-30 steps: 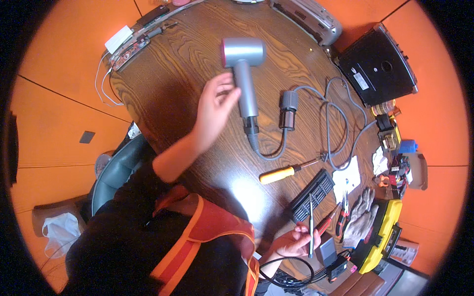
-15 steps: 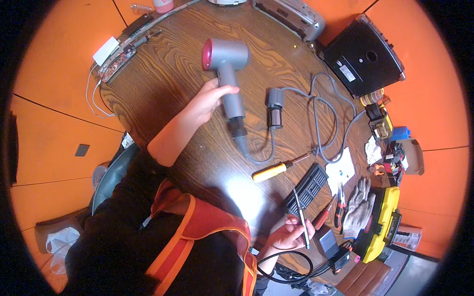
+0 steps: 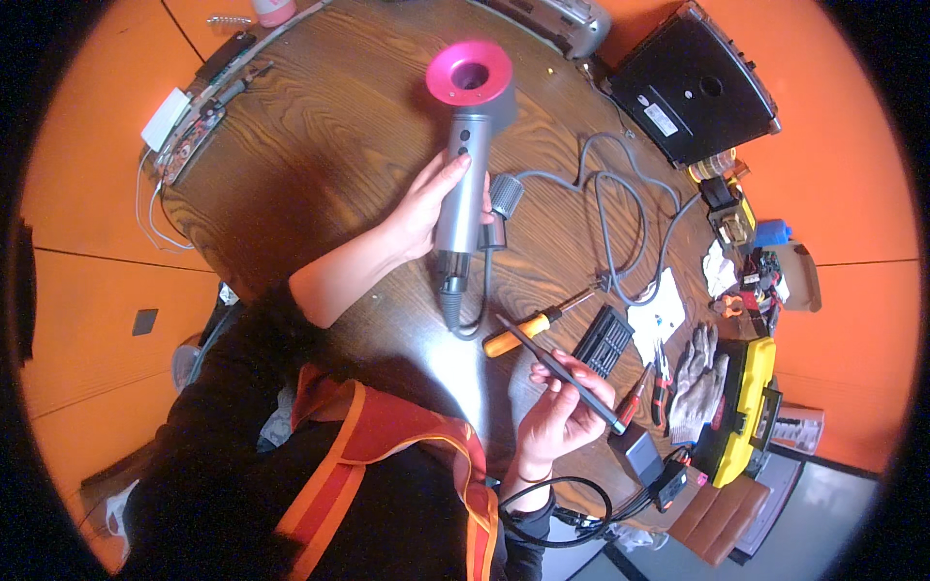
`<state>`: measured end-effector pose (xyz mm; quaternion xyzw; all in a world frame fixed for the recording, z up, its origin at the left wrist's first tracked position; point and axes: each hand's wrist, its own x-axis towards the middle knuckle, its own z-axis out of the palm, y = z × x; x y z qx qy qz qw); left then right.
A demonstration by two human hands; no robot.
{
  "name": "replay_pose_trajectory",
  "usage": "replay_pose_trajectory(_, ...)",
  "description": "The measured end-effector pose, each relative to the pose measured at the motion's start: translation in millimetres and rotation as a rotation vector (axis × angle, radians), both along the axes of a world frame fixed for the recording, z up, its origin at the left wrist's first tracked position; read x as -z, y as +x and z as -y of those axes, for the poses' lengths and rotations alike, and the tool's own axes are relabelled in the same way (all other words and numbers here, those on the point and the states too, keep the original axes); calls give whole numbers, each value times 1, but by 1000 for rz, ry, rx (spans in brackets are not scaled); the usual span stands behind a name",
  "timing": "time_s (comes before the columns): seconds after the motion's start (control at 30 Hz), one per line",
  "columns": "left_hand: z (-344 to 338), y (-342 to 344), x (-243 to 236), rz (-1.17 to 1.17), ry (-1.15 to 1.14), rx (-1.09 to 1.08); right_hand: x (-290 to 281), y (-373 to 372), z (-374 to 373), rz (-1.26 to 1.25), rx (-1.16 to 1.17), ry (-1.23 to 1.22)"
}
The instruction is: The person disassembles a hair dryer on a wooden table. They remove the power cord, select a screwdriver bit from a set, and use a screwdriver to remove screws from the hair dryer's handle. The person then detaches the handle section from the main body.
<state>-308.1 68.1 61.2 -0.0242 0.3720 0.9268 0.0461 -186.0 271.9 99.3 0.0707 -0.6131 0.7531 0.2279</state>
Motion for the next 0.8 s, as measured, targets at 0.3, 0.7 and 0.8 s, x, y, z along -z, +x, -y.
replay_pose_trajectory(0.3,11,7,2,-45,92,-65,-9,-1,41,-104,67,308)
replay_pose_trajectory(0.7,7,9,3,-28,45,-114,-19,-7,57,-204,87,751)
replay_pose_trajectory(0.8,7,11,3,-42,8,-117,-17,-9,55,-165,20,771)
